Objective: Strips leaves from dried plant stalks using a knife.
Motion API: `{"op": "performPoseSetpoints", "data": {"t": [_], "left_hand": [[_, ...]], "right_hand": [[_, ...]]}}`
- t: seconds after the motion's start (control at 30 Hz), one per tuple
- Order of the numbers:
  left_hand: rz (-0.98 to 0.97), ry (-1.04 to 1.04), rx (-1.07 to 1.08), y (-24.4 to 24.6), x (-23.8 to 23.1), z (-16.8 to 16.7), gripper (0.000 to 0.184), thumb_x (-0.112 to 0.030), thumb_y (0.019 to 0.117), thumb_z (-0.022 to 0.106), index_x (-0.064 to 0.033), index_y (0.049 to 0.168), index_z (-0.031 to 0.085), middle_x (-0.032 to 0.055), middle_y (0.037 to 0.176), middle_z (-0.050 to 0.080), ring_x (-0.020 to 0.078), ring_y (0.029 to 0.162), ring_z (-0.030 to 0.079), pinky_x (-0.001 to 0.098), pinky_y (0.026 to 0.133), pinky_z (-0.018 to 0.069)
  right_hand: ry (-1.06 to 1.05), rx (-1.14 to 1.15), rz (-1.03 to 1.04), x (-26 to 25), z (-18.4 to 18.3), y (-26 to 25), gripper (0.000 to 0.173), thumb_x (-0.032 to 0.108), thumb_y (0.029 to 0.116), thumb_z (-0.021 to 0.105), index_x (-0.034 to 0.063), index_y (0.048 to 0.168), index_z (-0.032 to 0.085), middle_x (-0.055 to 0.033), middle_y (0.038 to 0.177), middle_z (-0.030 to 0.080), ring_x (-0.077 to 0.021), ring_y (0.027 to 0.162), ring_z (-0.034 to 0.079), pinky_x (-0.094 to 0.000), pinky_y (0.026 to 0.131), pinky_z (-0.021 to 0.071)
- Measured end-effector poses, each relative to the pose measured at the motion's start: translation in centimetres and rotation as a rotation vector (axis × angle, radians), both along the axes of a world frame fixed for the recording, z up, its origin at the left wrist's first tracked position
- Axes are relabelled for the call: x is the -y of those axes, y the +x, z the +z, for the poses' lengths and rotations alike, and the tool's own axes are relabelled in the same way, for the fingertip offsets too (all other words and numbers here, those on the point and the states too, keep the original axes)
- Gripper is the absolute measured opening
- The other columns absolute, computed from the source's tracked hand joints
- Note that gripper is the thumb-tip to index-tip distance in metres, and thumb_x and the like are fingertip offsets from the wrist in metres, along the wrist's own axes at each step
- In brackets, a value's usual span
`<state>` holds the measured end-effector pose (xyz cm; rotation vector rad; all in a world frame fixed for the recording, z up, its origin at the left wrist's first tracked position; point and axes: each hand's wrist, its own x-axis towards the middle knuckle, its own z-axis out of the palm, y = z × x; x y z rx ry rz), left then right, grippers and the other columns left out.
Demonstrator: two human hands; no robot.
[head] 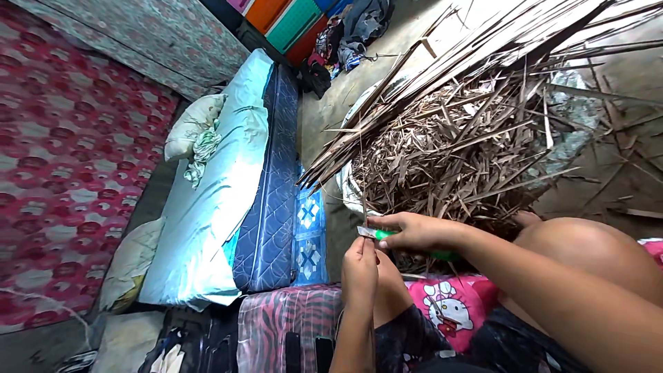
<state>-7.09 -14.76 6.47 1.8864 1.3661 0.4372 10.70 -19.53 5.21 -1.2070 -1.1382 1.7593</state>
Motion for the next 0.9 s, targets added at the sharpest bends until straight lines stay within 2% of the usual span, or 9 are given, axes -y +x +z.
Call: {"op": "performPoseSetpoints", "data": {"t": [0.13,0.3,0.37,0.4,0.47,0.53,0.63,0.73,0.9], "left_hand": [[0.015,0.032,-0.031,0.4,0.2,0.5,0.029,-0.014,0.1089,0.046,0.0017,0.106,0.071,-0.0027,0.061,0.053,0.0029,0.049,0.048,0.0203,0.048,0.0421],[-0.030,0.004,0.012,0.9,0.4,0.6,0.035,-0.016,0.1087,0.049,0.0024,0.136,0.063,-0.0037,0.061,0.051,0.0024,0.048,0.043,0.0201,0.046,0.0381],[-0.056,-0.011,0.049,0.8,0.7,0.2,0.035,-0.016,0.1082,0.050,0.0012,0.137,0.062,-0.0039,0.061,0.052,0.0019,0.046,0.041,0.0200,0.045,0.0372],[-0.066,-0.011,0.072,0.7,0.8,-0.1,0.035,-0.015,0.1079,0.050,0.0012,0.136,0.063,-0.0041,0.061,0.053,0.0013,0.046,0.041,0.0192,0.044,0.0364],[-0.075,-0.006,0.096,0.4,0.9,-0.5,0.034,-0.015,0.1075,0.050,0.0013,0.135,0.064,-0.0031,0.064,0.056,0.0001,0.046,0.041,0.0180,0.044,0.0366],[-0.074,-0.002,0.081,0.3,0.7,-0.4,0.034,-0.016,0.1076,0.050,0.0008,0.135,0.064,-0.0033,0.065,0.056,-0.0001,0.046,0.041,0.0181,0.044,0.0368],[-0.046,-0.003,0.047,0.6,0.5,0.3,0.034,-0.015,0.1082,0.050,0.0038,0.132,0.065,-0.0041,0.060,0.051,0.0010,0.046,0.042,0.0183,0.045,0.0370],[-0.018,0.021,0.029,0.9,0.5,0.4,0.028,-0.011,0.1081,0.048,0.0051,0.111,0.070,-0.0020,0.063,0.055,0.0004,0.049,0.048,0.0176,0.048,0.0408],[-0.031,0.049,0.027,1.0,0.7,0.8,0.033,-0.013,0.1080,0.049,0.0063,0.130,0.064,-0.0030,0.063,0.053,0.0005,0.049,0.045,0.0175,0.048,0.0392]], "right_hand": [[0.034,0.088,-0.106,-0.4,-0.1,-1.0,0.060,0.026,0.1084,0.056,0.0231,0.163,0.033,-0.0096,0.093,0.063,-0.0111,0.056,0.050,-0.0277,0.053,0.0447],[0.071,0.207,-0.289,-1.0,-0.4,-0.4,0.056,0.030,0.1089,0.054,0.0193,0.161,0.037,-0.0147,0.111,0.066,-0.0173,0.069,0.058,-0.0356,0.065,0.0509],[0.073,0.237,-0.450,-1.4,-0.7,0.9,0.052,0.028,0.1093,0.053,0.0190,0.159,0.042,-0.0177,0.114,0.068,-0.0226,0.077,0.063,-0.0419,0.074,0.0536],[0.060,0.230,-0.524,-1.6,-0.8,1.8,0.051,0.027,0.1095,0.053,0.0198,0.159,0.042,-0.0179,0.107,0.068,-0.0232,0.075,0.062,-0.0422,0.072,0.0530],[0.028,0.179,-0.572,-1.5,-0.6,3.4,0.053,0.027,0.1097,0.053,0.0221,0.160,0.039,-0.0114,0.090,0.062,-0.0155,0.061,0.053,-0.0324,0.057,0.0477],[-0.001,0.095,-0.450,-1.0,-0.1,3.7,0.055,0.025,0.1095,0.054,0.0229,0.161,0.036,-0.0078,0.085,0.059,-0.0109,0.055,0.050,-0.0268,0.051,0.0448],[0.020,-0.001,-0.157,-0.2,-0.1,1.9,0.061,0.023,0.1085,0.055,0.0217,0.164,0.029,-0.0079,0.090,0.060,-0.0109,0.057,0.050,-0.0275,0.052,0.0444],[0.036,-0.063,-0.047,-0.1,-0.2,0.6,0.059,0.022,0.1083,0.055,0.0205,0.162,0.031,-0.0069,0.091,0.059,-0.0092,0.056,0.050,-0.0255,0.051,0.0440],[0.040,-0.077,-0.167,-0.3,-0.2,0.4,0.055,0.021,0.1076,0.057,0.0191,0.160,0.039,-0.0044,0.089,0.061,-0.0063,0.054,0.050,-0.0215,0.049,0.0429]]}}
